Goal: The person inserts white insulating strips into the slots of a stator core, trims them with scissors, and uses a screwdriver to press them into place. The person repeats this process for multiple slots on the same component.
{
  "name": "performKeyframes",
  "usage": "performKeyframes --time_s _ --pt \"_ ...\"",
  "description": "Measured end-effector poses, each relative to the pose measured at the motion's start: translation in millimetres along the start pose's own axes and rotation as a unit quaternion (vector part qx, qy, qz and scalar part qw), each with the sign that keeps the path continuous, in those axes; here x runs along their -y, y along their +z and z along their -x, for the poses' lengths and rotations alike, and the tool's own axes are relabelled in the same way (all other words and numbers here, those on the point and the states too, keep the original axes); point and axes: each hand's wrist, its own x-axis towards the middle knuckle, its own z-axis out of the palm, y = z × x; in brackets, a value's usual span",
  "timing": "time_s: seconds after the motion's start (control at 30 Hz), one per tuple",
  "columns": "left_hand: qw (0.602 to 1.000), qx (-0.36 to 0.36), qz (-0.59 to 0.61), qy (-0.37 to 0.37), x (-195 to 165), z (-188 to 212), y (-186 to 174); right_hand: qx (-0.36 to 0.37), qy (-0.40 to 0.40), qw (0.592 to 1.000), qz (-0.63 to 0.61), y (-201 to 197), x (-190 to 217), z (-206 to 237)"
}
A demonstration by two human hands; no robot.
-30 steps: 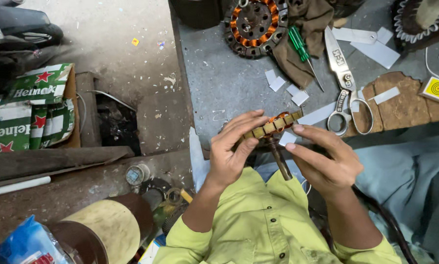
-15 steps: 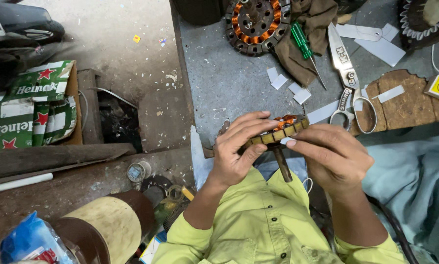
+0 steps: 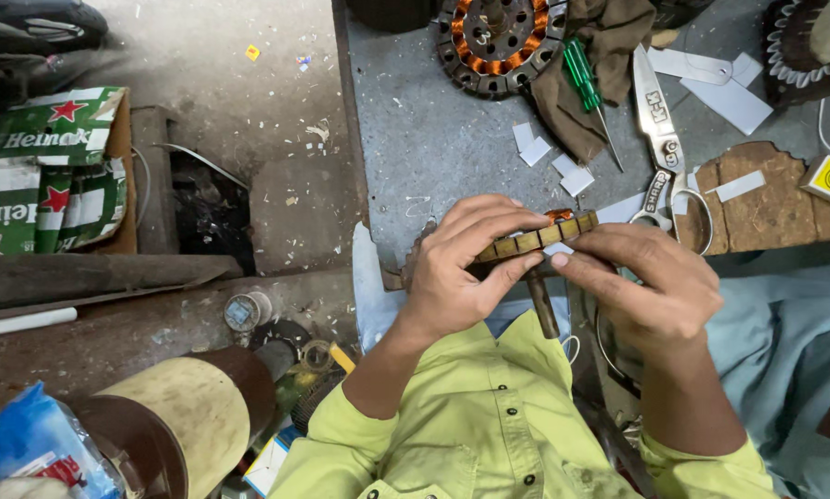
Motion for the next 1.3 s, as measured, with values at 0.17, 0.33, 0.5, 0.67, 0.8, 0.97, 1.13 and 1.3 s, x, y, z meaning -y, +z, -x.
performKeyframes --time_s 0.17,0.33,0.5,0.67,0.8,0.97,1.13,1.3 --pt "1.000 -0.004 -0.007 0.001 -3 -2 0 0.024 -0.007 0.999 0.040 -3 6 1" --pt "1.000 -0.013 -0.006 -0.007 -3 -1 4 0.041 -0.032 0.993 0.102 -4 16 -3" --pt "1.000 -0.007 -0.012 0.006 4 2 3 0.055 -0.014 0.989 0.133 -5 32 -16" --pt "1.000 -0.007 0.005 0.010 18 6 3 0.085 0.018 0.989 0.124 -1 31 -16" --pt "1.000 -0.021 -0.001 0.006 27 10 6 0.137 0.015 0.984 0.116 0 6 -1" --pt "0.999 -0.010 -0.017 0.030 33 13 9 0.139 0.052 0.987 0.070 7 -24 22" --pt "1.000 -0.002 -0.012 0.011 38 18 11 0.105 0.069 0.991 0.044 15 -30 35" --pt "1.000 -0.008 0.001 0.012 34 13 8 0.107 0.063 0.991 0.045 10 -11 17"
